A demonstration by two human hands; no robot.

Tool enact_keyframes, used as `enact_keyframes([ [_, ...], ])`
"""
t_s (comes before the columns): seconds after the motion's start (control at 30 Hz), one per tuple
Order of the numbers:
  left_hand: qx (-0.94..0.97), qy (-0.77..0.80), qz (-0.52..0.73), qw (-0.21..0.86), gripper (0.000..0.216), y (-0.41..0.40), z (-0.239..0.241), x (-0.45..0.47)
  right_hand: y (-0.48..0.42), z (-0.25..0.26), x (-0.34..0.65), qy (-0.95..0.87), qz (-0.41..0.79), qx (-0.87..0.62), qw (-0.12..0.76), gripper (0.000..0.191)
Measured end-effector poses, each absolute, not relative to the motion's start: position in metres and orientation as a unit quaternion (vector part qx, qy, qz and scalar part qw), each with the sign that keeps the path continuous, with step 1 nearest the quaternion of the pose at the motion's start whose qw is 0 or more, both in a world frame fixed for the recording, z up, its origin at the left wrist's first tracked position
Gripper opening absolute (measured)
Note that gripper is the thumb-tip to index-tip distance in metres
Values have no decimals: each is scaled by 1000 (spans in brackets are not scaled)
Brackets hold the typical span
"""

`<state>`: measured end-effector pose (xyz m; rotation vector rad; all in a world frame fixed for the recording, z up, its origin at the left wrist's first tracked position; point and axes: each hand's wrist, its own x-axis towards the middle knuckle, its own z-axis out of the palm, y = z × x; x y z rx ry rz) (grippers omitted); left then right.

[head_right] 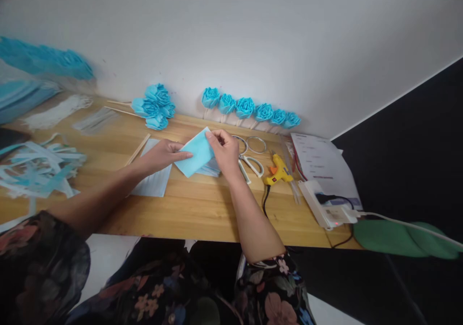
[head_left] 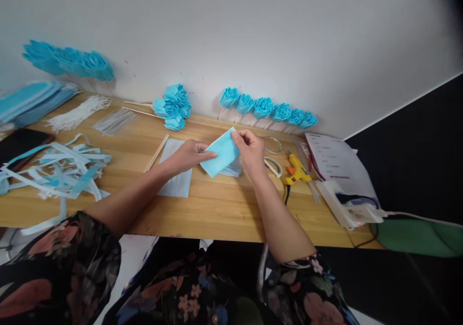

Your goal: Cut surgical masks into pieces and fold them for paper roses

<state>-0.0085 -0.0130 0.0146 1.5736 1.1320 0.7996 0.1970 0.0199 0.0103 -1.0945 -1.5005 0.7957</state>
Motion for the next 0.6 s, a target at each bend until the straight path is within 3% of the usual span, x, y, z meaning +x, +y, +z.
enact_keyframes([
  [0.6,636,477,336,505,28,-12,18,-8,15,21,200,-631,250,-464,570,27],
])
